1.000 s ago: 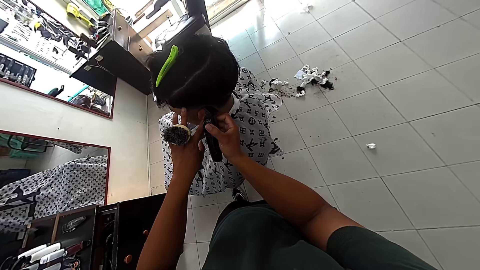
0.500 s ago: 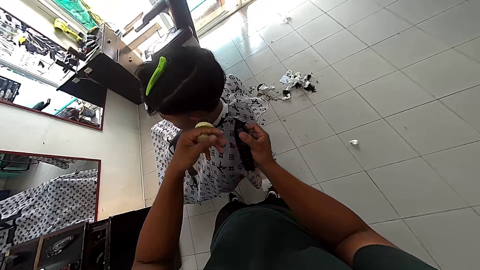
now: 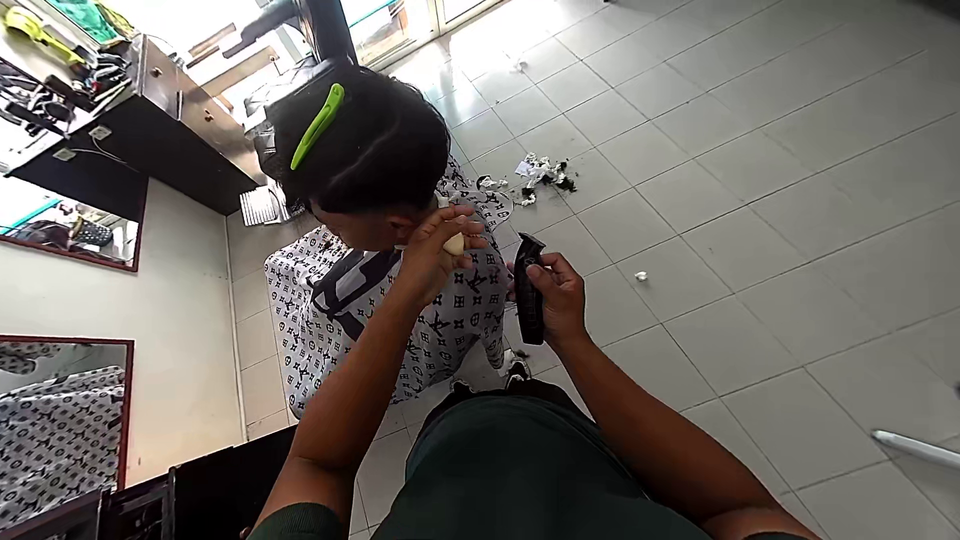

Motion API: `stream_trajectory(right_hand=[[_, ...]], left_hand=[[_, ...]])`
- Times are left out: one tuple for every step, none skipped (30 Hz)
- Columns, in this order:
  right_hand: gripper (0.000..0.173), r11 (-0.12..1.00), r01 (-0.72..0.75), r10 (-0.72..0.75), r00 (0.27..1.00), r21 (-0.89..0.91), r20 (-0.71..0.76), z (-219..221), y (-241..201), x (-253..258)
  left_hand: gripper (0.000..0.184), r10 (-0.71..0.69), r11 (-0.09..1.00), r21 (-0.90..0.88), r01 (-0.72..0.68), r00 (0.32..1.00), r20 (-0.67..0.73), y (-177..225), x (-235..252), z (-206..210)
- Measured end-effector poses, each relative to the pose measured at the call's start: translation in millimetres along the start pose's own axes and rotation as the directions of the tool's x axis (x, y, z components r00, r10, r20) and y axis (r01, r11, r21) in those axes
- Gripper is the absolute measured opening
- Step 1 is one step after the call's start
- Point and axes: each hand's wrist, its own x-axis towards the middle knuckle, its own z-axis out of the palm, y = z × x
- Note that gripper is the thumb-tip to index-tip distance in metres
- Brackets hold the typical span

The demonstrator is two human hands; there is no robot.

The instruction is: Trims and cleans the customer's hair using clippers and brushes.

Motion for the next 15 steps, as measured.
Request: stream_trajectory(right_hand=[[0.008, 1.000, 0.013, -0.013, 1.000, -0.007, 0.001, 2, -1, -3], [0.008, 1.000, 0.024, -0.024, 1.000, -0.012, -0.002, 3, -2, -6], [0.007, 0.999, 0.033, -0.033, 0.999, -0.011, -0.008, 5, -2, -9], [0.006, 0.999, 0.042, -0.042, 0.999, -0.007, -0.010, 7, -2, -11], [0.006, 0.999, 0.054, -0.054, 0.999, -0.007, -0.008, 8, -1, -13], [0.006, 0.998, 0.059, -0.059, 0.998, -0.014, -0.005, 10, 0, -15], [0.007, 0.998, 0.063, -0.063, 0.998, -0.019, 0.003, 14, 2, -16], [0.008, 0.997, 0.072, -0.072, 0.997, -0.021, 0.010, 19, 4, -16], [0.010, 0.996, 0.084, -0.084, 0.996, -0.023, 0.020, 25, 5, -15], [0.013, 0.994, 0.102, -0.101, 0.994, -0.030, 0.028, 33, 7, -14], [0.016, 0.991, 0.124, -0.123, 0.992, -0.040, 0.035, 42, 8, -14], [0.018, 0.989, 0.137, -0.134, 0.990, -0.047, 0.049, 51, 10, -13], [0.019, 0.989, 0.140, -0.137, 0.988, -0.044, 0.073, 60, 11, -12], [0.020, 0.989, 0.142, -0.138, 0.985, -0.035, 0.105, 68, 12, -9], [0.022, 0.989, 0.143, -0.136, 0.979, -0.037, 0.149, 76, 12, -7]], left_hand=[[0.024, 0.041, 0.997, 0.062, -0.045, 0.998, 0.056, 3, -7, -1], [0.022, 0.160, 0.970, 0.171, -0.174, 0.983, 0.094, 9, -17, -4], [0.020, 0.332, 0.882, 0.310, -0.355, 0.935, 0.125, 13, -28, -10], [0.019, 0.510, 0.731, 0.446, -0.516, 0.848, 0.146, 17, -37, -20], [0.017, 0.659, 0.557, 0.557, -0.616, 0.736, 0.155, 20, -41, -32], [0.016, 0.760, 0.403, 0.658, -0.637, 0.633, 0.147, 23, -43, -44], [0.016, 0.823, 0.281, 0.757, -0.590, 0.554, 0.127, 25, -43, -56], [0.016, 0.854, 0.189, 0.843, -0.503, 0.508, 0.111, 27, -43, -65], [0.016, 0.864, 0.124, 0.896, -0.426, 0.491, 0.114, 30, -43, -71], [0.018, 0.860, 0.064, 0.927, -0.370, 0.491, 0.137, 31, -42, -74], [0.021, 0.848, -0.003, 0.947, -0.321, 0.502, 0.173, 32, -41, -75], [0.026, 0.822, -0.074, 0.956, -0.284, 0.526, 0.220, 33, -40, -74], [0.033, 0.780, -0.132, 0.958, -0.256, 0.570, 0.260, 32, -40, -72], [0.039, 0.732, -0.175, 0.958, -0.226, 0.621, 0.280, 30, -39, -71], [0.042, 0.692, -0.203, 0.959, -0.197, 0.664, 0.283, 27, -38, -69]])
